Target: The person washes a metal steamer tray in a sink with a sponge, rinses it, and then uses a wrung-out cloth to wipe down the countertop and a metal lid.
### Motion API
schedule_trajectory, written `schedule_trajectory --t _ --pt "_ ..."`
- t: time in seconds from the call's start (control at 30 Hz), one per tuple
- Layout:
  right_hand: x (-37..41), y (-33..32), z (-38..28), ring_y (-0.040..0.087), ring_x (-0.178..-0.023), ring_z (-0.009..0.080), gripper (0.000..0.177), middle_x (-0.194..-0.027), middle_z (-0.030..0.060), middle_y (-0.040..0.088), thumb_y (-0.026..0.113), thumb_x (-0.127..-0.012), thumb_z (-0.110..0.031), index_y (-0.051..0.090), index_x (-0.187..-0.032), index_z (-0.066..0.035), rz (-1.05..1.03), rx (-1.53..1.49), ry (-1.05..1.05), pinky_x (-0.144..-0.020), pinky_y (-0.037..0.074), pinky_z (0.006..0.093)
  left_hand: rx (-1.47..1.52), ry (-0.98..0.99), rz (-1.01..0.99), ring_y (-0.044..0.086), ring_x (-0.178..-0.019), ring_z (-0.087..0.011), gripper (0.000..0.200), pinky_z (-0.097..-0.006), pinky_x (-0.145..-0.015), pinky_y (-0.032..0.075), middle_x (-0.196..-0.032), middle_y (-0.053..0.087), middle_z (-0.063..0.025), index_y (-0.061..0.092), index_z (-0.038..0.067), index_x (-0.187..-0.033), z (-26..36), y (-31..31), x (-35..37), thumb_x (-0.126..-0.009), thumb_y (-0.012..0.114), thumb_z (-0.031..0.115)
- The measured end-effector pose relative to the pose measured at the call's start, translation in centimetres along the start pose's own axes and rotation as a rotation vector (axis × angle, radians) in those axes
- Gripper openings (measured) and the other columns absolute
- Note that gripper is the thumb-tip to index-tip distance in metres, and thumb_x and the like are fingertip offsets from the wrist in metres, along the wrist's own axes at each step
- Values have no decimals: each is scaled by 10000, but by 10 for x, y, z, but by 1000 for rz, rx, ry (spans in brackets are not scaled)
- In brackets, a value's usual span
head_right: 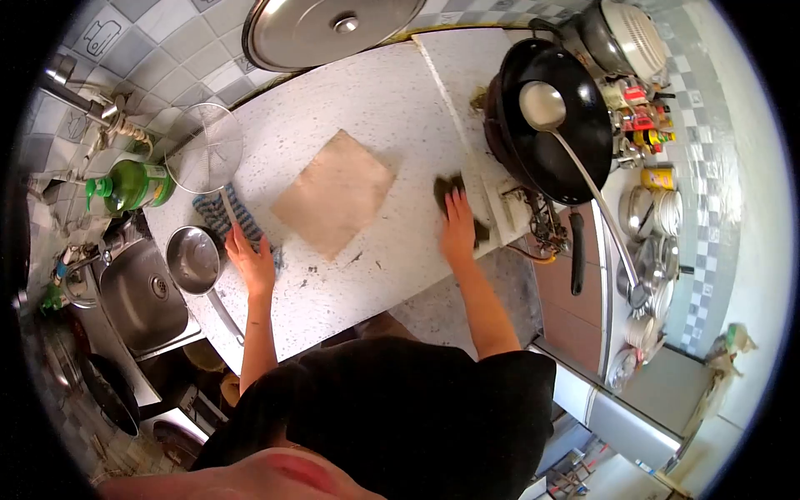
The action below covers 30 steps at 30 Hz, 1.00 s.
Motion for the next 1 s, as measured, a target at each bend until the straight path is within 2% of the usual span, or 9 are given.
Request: schedule_trajectory --t 0.13,0.17,0.27,0.33,0.47,0.53,0.7,0.93,1.0 --pt "-9 -25 -6 507 -1161 340 376 -1339 183 475 512 -893 -1 518 -1268 -18 106 -584 527 -940 437 426 -111 105 47 347 -1222 -442 652 -534 -1022 286 -1393 306 -257 334 -1 -1367 37 -19 11 -798 651 44" --pt "-38 -11 -4 558 -1038 345 301 -1244 203 533 486 -914 -29 547 -1208 -4 291 -354 327 -877 450 412 -48 110 61 336 -1240 -441 639 -529 -1033 280 -1394 306 -256 341 -3 -1359 45 -24 13 -798 645 27" --pt "-174 -8 -16 518 -1075 424 408 -1194 268 549 408 -974 -240 514 -1224 64 473 -666 744 -928 401 451 43 97 79 322 -1278 -430 603 -503 -1057 277 -1391 318 -252 356 -11 -1341 74 -38 22 -800 623 -18" --pt "-257 -19 -19 486 -1087 436 346 -1108 268 559 447 -952 -184 528 -1156 83 667 -785 616 -945 383 469 84 55 55 363 -1260 -408 585 -478 -1034 334 -1387 325 -251 366 -11 -1333 82 -43 29 -806 617 -22" --pt "-366 -13 8 286 -1343 380 366 -1402 230 362 446 -941 -77 441 -1293 24 943 -541 300 -1092 280 450 138 -22 23 431 -1214 -351 527 -378 -855 455 -1377 371 -224 400 -11 -1310 85 -45 49 -821 597 -22" --pt "-400 8 30 285 -1351 365 388 -1421 200 362 478 -936 -142 460 -1300 -8 672 -57 258 -1090 281 445 133 -50 36 434 -1213 -330 509 -348 -809 451 -1364 399 -211 415 1 -1298 84 -44 58 -822 594 -24" --pt "-369 54 50 355 -1303 359 398 -1375 156 446 545 -903 -211 520 -1263 -42 387 -11 98 -1069 299 466 265 -144 -51 544 -1077 -278 470 -323 -771 475 -1338 428 -189 434 14 -1276 87 -39 61 -831 575 -40" --pt "-159 21 10 419 -1232 344 335 -1247 134 553 550 -902 -175 558 -1201 -26 229 167 2 -1049 322 476 353 -79 -41 612 -951 -234 377 -293 -710 491 -1279 488 -175 482 2 -1228 105 -45 50 -859 546 -42" --pt "-102 17 -4 478 -1151 358 309 -1202 157 572 500 -943 -196 563 -1184 -12 103 -75 155 -1018 351 492 376 -53 -116 626 -906 -221 298 -282 -676 496 -1205 546 -169 535 1 -1146 105 -48 51 -854 550 -55"
Point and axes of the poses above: each hand's wrist, its own x-axis away from the middle knuckle, its own y-axis out of the palm, z = x × y, the point moved 1 cm from there along -x, towards the middle knuckle
